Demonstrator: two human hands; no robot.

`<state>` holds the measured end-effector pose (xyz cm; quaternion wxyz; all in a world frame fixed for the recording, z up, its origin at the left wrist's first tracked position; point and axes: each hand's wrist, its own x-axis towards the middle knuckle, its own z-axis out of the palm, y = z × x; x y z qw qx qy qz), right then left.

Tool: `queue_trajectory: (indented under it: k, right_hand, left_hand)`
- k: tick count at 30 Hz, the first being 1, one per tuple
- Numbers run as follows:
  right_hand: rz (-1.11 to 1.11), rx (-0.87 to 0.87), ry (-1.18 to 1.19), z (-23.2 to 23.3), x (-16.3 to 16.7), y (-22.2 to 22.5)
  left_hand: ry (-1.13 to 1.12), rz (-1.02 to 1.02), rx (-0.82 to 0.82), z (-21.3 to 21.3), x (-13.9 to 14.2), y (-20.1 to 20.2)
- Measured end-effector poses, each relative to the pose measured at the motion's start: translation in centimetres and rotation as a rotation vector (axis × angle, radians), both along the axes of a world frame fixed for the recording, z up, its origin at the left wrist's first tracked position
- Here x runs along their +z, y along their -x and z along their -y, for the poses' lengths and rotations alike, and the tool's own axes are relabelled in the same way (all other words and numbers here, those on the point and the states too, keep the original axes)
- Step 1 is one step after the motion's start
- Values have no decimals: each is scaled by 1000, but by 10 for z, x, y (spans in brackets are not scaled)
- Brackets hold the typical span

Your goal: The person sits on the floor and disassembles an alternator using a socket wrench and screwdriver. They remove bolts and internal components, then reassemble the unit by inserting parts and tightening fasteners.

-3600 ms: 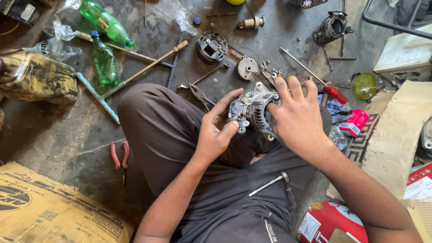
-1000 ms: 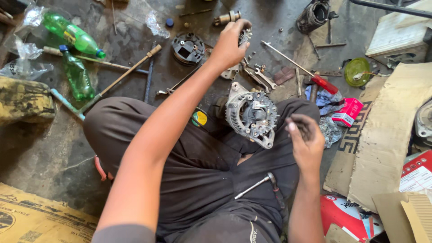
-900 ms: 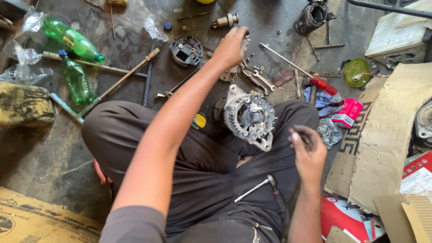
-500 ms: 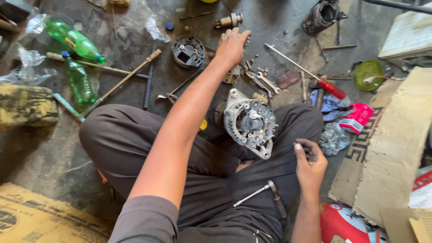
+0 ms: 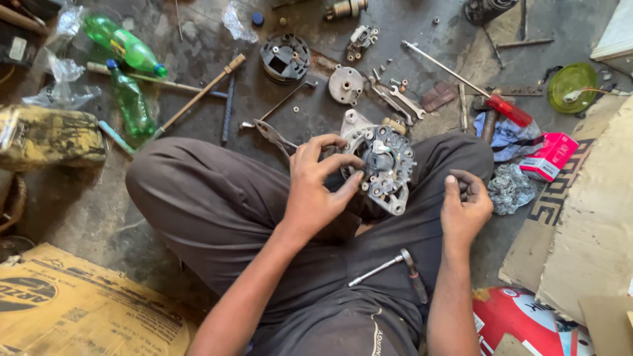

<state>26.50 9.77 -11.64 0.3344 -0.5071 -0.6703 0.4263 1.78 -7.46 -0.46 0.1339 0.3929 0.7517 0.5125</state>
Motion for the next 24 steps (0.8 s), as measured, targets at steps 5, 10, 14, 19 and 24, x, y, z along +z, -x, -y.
queue_trajectory:
  k: [5, 10, 14, 19, 24]
  right_hand:
    - [-45, 35, 10, 2, -1, -7]
    - [-63, 6, -22, 7, 0, -5]
    - [17, -23, -101, 9, 3, 2]
    - [63, -43, -102, 10, 8, 7]
    - [97, -44, -151, 12, 10, 9]
  left_hand:
    - [22, -20, 57, -6, -8, -7]
    - [32, -116, 37, -6, -8, -7]
    - [54, -150, 24, -13, -3, -2]
    - [104, -167, 11, -19, 1, 3]
    - [155, -213, -53, -25, -2, 7]
